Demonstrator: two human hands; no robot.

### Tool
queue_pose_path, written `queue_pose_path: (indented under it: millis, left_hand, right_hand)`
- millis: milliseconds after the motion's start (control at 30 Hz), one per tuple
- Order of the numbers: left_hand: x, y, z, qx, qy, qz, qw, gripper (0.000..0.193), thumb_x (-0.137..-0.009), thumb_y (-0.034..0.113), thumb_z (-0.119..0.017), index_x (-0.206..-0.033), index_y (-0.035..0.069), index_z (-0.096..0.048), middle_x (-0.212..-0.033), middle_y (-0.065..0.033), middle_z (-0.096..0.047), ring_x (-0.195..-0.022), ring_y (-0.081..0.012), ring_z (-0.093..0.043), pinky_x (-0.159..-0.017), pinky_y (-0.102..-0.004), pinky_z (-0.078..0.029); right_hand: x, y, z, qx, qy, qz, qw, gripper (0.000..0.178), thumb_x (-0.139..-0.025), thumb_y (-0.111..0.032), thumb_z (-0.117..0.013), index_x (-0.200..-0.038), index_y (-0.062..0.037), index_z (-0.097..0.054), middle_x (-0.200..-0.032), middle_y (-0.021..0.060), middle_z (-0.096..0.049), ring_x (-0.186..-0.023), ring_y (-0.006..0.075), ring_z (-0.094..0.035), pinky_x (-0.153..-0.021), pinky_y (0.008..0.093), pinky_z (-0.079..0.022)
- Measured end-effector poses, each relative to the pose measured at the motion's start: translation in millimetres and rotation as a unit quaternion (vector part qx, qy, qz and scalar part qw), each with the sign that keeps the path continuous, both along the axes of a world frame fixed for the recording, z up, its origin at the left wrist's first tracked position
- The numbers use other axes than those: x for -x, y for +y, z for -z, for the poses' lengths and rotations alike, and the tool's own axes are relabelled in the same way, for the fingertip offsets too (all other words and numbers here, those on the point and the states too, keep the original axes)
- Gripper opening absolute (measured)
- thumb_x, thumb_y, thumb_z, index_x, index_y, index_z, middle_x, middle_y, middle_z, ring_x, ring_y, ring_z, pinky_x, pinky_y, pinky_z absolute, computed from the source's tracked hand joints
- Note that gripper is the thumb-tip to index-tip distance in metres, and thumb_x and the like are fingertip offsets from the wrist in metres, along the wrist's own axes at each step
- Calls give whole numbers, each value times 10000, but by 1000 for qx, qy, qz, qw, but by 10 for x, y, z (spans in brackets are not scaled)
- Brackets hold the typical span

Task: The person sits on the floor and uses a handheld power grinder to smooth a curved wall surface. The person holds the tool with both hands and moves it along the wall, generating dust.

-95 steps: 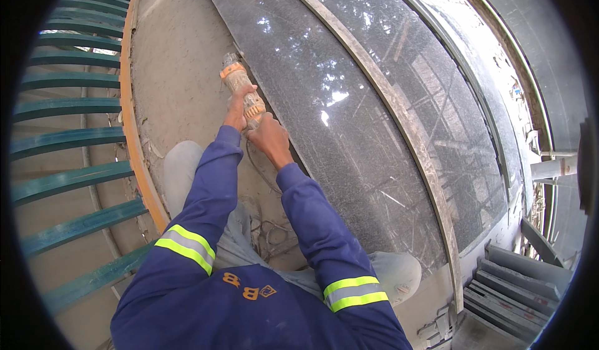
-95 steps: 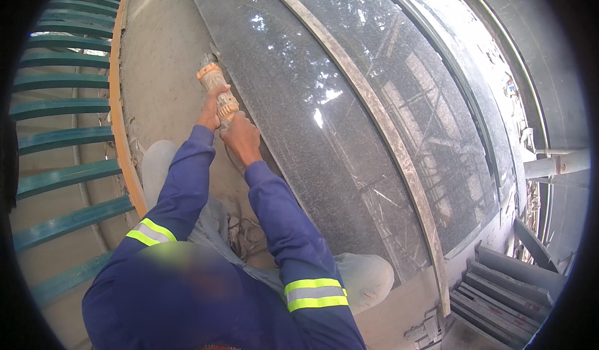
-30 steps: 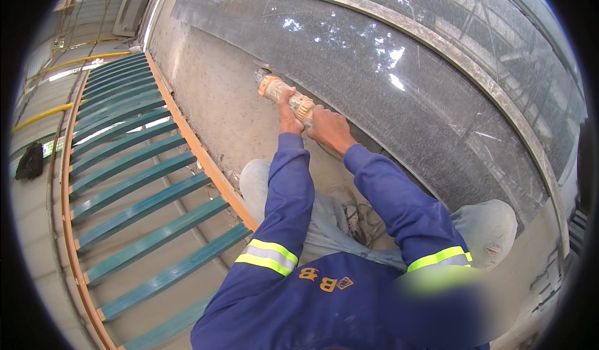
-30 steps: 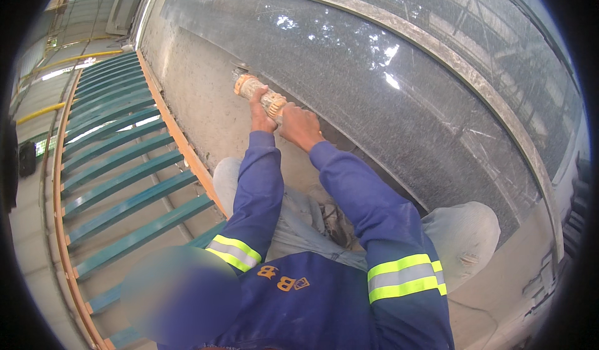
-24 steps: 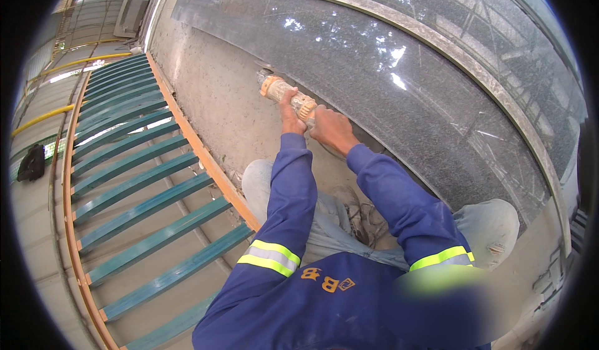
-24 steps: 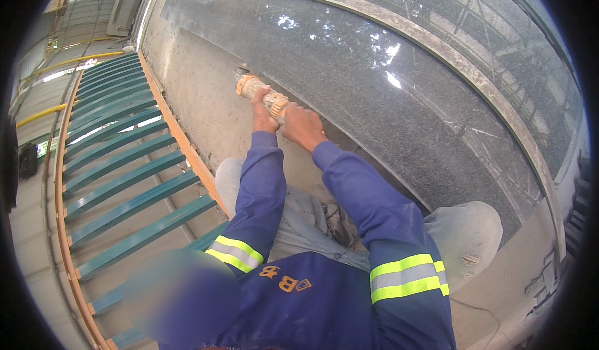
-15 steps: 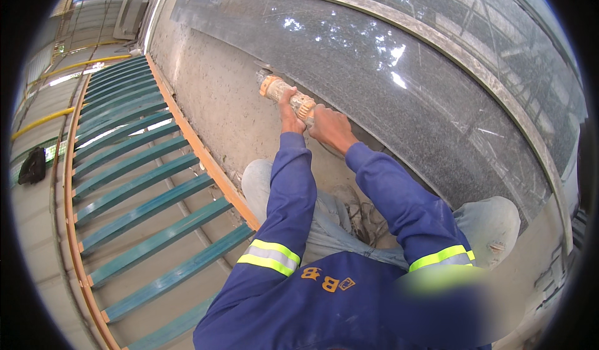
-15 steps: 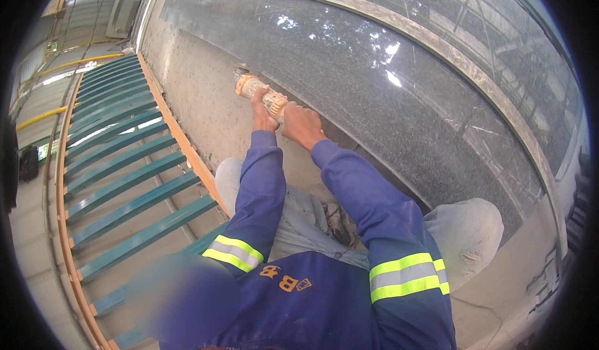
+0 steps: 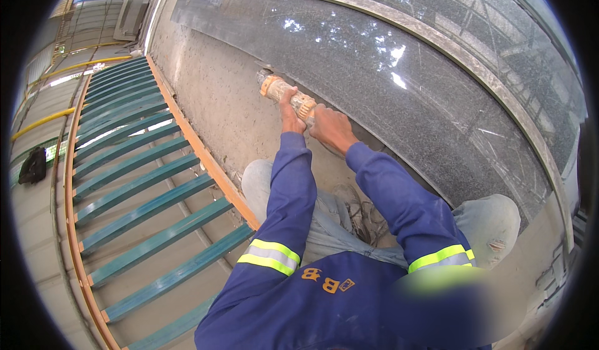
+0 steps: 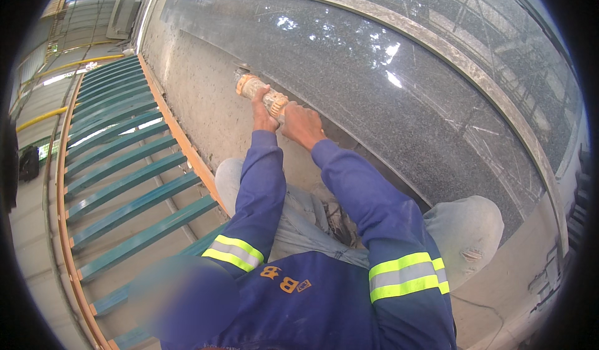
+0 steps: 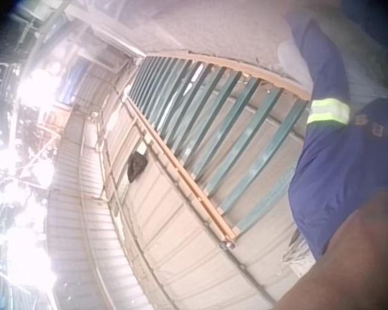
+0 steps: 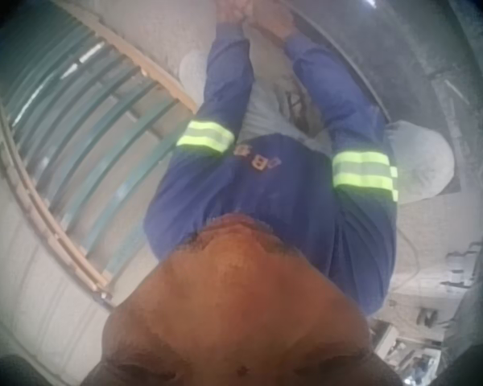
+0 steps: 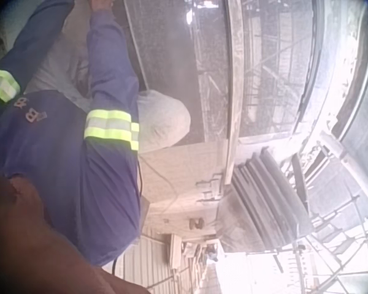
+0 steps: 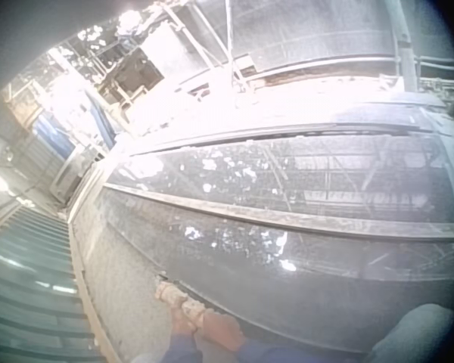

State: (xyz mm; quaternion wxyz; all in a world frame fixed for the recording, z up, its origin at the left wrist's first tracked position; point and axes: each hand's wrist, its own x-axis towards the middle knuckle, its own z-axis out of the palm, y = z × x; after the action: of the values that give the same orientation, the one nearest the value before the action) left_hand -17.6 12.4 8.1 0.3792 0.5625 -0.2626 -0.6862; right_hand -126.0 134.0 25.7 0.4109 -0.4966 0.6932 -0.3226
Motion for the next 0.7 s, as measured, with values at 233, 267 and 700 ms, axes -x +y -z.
queue_pose_path:
  millis: [233,267,700]
  left_hand:
    - [20,32,-30,-22,4,0,1000,358,-799,235,-730,-1030,48,-531,-827,-136,-626,-697,-316,-671,-655,-452,-602]
    - [19,36,-32,-27,7,1,1000,358,-799,239,-731,-1028,48,-532,-826,-135,-625,-698,-316,-671,-656,-452,-602]
    - [45,50,-26,-12,2,-1,1000,363,-783,240,-722,-1035,71,-523,-801,-120,-607,-652,-297,-652,-608,-452,-581]
  right_hand:
    - [19,27,-12,-3,4,-1,1000,362,-759,-154,-693,-1024,79,-608,-980,301,-713,-954,427,-716,-835,492,-565]
    - [23,38,-15,-3,4,-1,1000,362,-759,-154,-692,-1023,80,-608,-980,302,-713,-955,428,-715,-835,493,-565]
    - [-9,48,30,27,23,16,999,327,-727,-105,-708,-987,75,-622,-901,277,-724,-873,394,-741,-765,463,-580]
